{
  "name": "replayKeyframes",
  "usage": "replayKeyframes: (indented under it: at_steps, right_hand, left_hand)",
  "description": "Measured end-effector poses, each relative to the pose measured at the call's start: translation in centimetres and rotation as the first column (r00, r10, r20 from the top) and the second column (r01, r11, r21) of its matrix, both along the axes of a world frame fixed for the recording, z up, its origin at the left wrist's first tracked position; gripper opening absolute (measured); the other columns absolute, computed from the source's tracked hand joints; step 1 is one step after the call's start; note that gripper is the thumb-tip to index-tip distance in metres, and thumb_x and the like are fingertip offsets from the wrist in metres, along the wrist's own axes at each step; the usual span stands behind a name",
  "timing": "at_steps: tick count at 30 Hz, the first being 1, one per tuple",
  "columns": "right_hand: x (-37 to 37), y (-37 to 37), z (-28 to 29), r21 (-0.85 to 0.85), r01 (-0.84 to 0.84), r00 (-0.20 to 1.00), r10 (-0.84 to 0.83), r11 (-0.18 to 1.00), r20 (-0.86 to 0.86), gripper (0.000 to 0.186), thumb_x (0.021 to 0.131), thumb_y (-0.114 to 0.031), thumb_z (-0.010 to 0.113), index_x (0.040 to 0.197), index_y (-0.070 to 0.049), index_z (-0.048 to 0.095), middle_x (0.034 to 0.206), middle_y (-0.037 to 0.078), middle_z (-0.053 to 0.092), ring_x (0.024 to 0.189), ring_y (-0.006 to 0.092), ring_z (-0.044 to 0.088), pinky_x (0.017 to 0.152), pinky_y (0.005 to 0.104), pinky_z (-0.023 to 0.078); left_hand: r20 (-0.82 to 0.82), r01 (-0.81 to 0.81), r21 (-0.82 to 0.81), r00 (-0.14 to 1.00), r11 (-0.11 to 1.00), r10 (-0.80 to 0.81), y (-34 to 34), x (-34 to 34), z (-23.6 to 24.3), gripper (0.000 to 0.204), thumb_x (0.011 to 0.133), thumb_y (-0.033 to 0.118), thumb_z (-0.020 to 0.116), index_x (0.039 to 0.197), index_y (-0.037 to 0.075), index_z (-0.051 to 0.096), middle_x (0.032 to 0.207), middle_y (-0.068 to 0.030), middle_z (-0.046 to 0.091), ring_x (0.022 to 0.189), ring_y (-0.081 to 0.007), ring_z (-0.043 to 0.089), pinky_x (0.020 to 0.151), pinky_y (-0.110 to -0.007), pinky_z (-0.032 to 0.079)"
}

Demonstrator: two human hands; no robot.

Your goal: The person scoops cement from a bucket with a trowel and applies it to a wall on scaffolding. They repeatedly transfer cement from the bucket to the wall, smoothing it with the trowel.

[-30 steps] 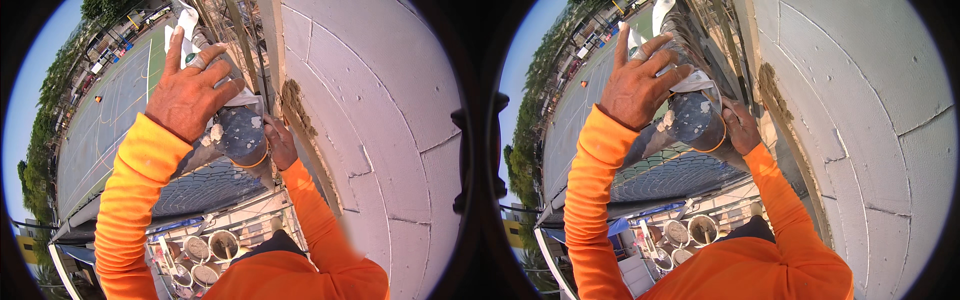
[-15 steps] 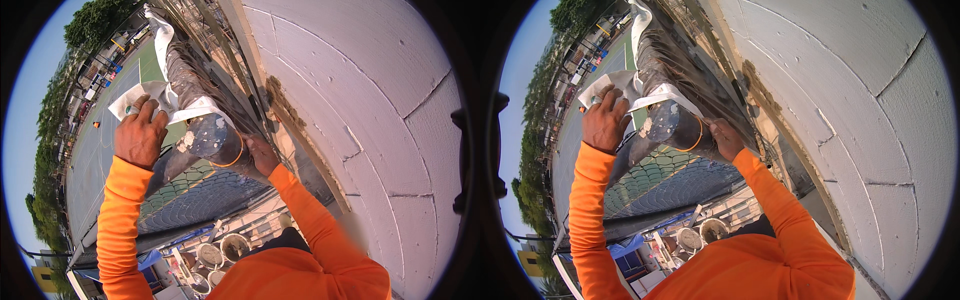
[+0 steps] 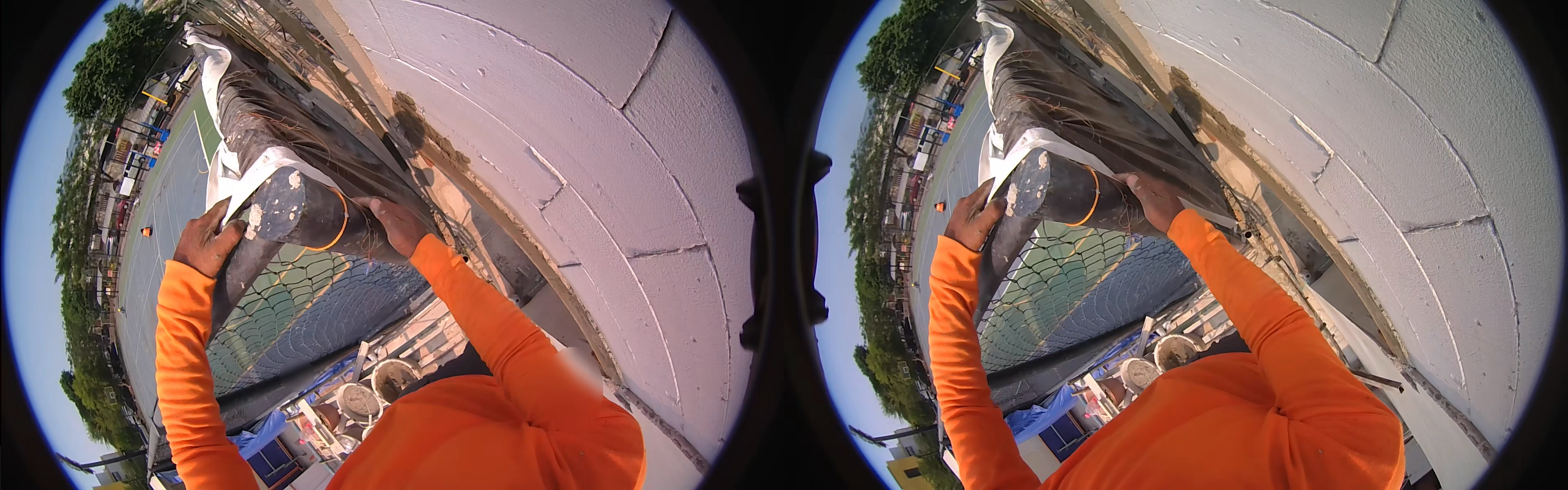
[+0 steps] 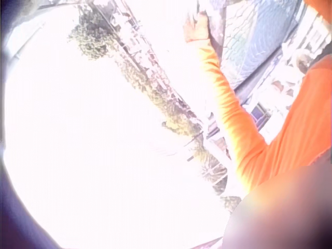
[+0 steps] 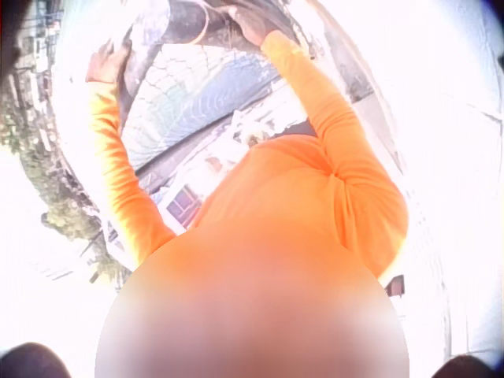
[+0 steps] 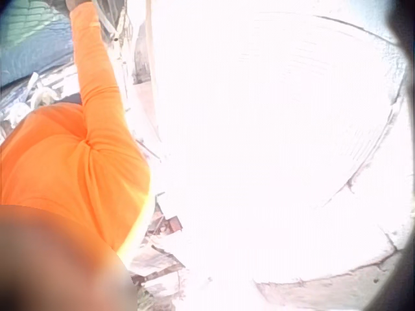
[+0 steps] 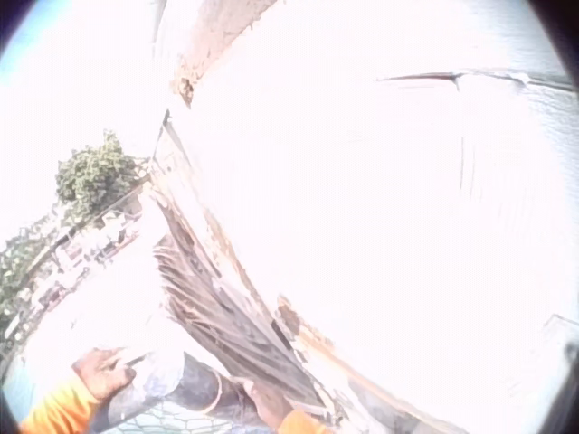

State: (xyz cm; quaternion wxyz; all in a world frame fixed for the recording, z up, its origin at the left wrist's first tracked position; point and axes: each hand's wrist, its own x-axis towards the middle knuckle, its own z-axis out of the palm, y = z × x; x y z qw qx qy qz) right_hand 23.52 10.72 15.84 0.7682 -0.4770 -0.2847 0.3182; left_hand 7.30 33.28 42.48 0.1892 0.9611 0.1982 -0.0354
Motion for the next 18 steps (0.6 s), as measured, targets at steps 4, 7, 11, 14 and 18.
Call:
replayKeyframes:
  at_steps: [4, 7, 11, 14, 18]
  right_hand:
    - [0.6, 0.7, -0.1, -0.084, -0.036, 0.999, 0.037, 0.996, 0.017, 0.053, 0.11, -0.042, 0.04, 0.133, -0.002, 0.066, 0.126, 0.014, 0.07, 0.119, 0.0231, 0.062, 0.106, 0.0357, 0.043]
    - [2.8, 1.9, -2.1, -0.132, -0.195, 0.98, 0.189, 0.972, -0.056, 0.052, 0.11, -0.04, 0.041, 0.13, -0.001, 0.068, 0.128, 0.011, 0.068, 0.118, 0.02, 0.059, 0.107, 0.0337, 0.041]
    - [3.6, 4.2, -3.8, -0.365, -0.073, 0.952, 0.174, 0.928, 0.251, 0.058, 0.108, -0.046, 0.038, 0.129, -0.001, 0.069, 0.136, 0.018, 0.066, 0.125, 0.0323, 0.062, 0.11, 0.0373, 0.041]
    - [3.9, 5.7, -3.2, -0.371, -0.101, 0.956, 0.194, 0.923, 0.221, 0.054, 0.107, -0.038, 0.036, 0.128, 0.001, 0.065, 0.13, 0.024, 0.067, 0.121, 0.0393, 0.061, 0.106, 0.0407, 0.043]
    - [5.8, 3.9, -4.6, -0.39, 0.052, 0.817, 0.185, 0.919, 0.546, 0.047, 0.105, -0.03, 0.038, 0.124, 0.005, 0.063, 0.117, 0.028, 0.069, 0.107, 0.0413, 0.064, 0.097, 0.045, 0.046]
  left_hand:
    - [0.05, 0.0, -0.496, 0.998, 0.868, 0.029, 2.6, 2.0, -3.7, 0.073, 0.094, 0.039, 0.054, 0.155, 0.001, 0.041, 0.155, -0.0155, 0.046, 0.142, -0.0273, 0.042, 0.119, -0.034, 0.027]
    - [0.05, -0.078, -0.597, 0.99, 0.798, 0.134, 4.3, 1.5, -5.0, 0.072, 0.096, 0.042, 0.052, 0.154, 0.0, 0.043, 0.152, -0.0129, 0.049, 0.139, -0.0246, 0.044, 0.119, -0.033, 0.027]
    - [0.084, -0.135, -0.474, 0.977, 0.87, 0.197, 5.2, 1.7, -5.5, 0.061, 0.096, 0.048, 0.056, 0.14, 0.006, 0.057, 0.134, -0.008, 0.06, 0.125, -0.0172, 0.052, 0.11, -0.028, 0.034]
    - [-0.065, -0.26, -0.782, 0.938, 0.567, 0.341, 3.6, 2.7, -4.9, 0.04, 0.088, 0.043, 0.068, 0.115, 0.013, 0.07, 0.104, 0.0003, 0.069, 0.092, -0.0138, 0.064, 0.087, -0.029, 0.048]
    - [0.092, -0.079, -0.152, 0.991, 0.985, 0.094, -2.2, 0.4, -1.9, 0.048, 0.095, 0.035, 0.064, 0.132, 0.005, 0.063, 0.114, -0.0195, 0.07, 0.104, -0.0284, 0.069, 0.094, -0.04, 0.054]
